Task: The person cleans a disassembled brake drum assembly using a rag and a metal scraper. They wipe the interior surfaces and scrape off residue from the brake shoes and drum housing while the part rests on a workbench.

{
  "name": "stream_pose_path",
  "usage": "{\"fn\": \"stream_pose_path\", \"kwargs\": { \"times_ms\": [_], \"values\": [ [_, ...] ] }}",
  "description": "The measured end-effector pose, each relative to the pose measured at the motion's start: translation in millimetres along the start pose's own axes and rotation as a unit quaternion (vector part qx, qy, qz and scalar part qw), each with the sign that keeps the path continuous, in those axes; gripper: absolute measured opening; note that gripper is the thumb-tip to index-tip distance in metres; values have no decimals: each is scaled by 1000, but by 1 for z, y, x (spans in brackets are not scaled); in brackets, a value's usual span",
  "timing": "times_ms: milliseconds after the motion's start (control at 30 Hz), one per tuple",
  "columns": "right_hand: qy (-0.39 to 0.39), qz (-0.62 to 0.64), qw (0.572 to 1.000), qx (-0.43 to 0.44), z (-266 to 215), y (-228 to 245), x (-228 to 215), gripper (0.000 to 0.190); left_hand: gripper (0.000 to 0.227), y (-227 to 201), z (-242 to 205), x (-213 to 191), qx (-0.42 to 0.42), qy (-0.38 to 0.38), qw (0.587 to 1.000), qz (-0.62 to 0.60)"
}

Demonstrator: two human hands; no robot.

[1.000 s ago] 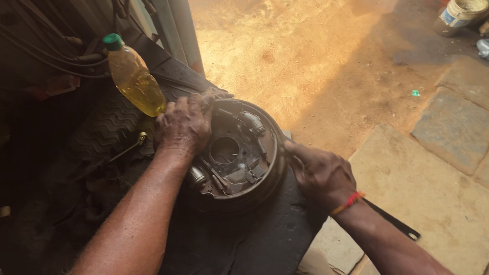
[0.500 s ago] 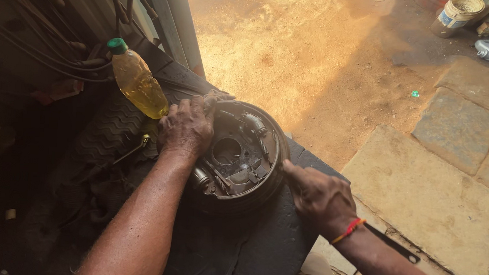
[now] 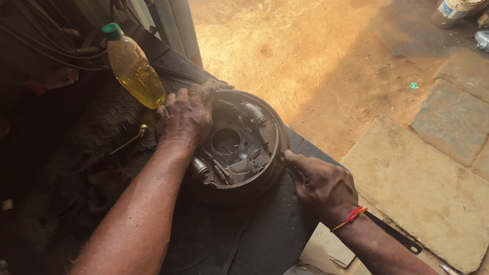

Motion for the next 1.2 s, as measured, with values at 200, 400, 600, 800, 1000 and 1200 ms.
{"fn": "stream_pose_path", "kwargs": {
  "times_ms": [200,400,600,800,1000,1200],
  "values": [
    [165,-27,982,87,-14,3,26,29,56,0,1,2,-2,26,1000,2],
    [70,8,981,180,16,-44,-8,23,51,0,3,2,10,-2,1000,19],
    [62,5,996,67,48,-37,-3,23,52,1,4,3,7,9,1000,16],
    [157,-53,978,125,62,-30,10,27,52,1,3,1,-1,12,1000,5],
    [75,-80,994,-17,33,3,-5,25,54,1,5,-2,8,0,1000,5],
    [208,-130,962,121,44,-29,14,31,56,2,4,3,-5,31,999,-7]
  ]
}}
Point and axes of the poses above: each hand's wrist, its own z-axis towards the middle knuckle, its own x-axis out of the palm, y = z × x, the point moved 7 cm from there along z, towards the middle knuckle, and after that the axes turned 4 degrees about z, right-handed, at the moved point
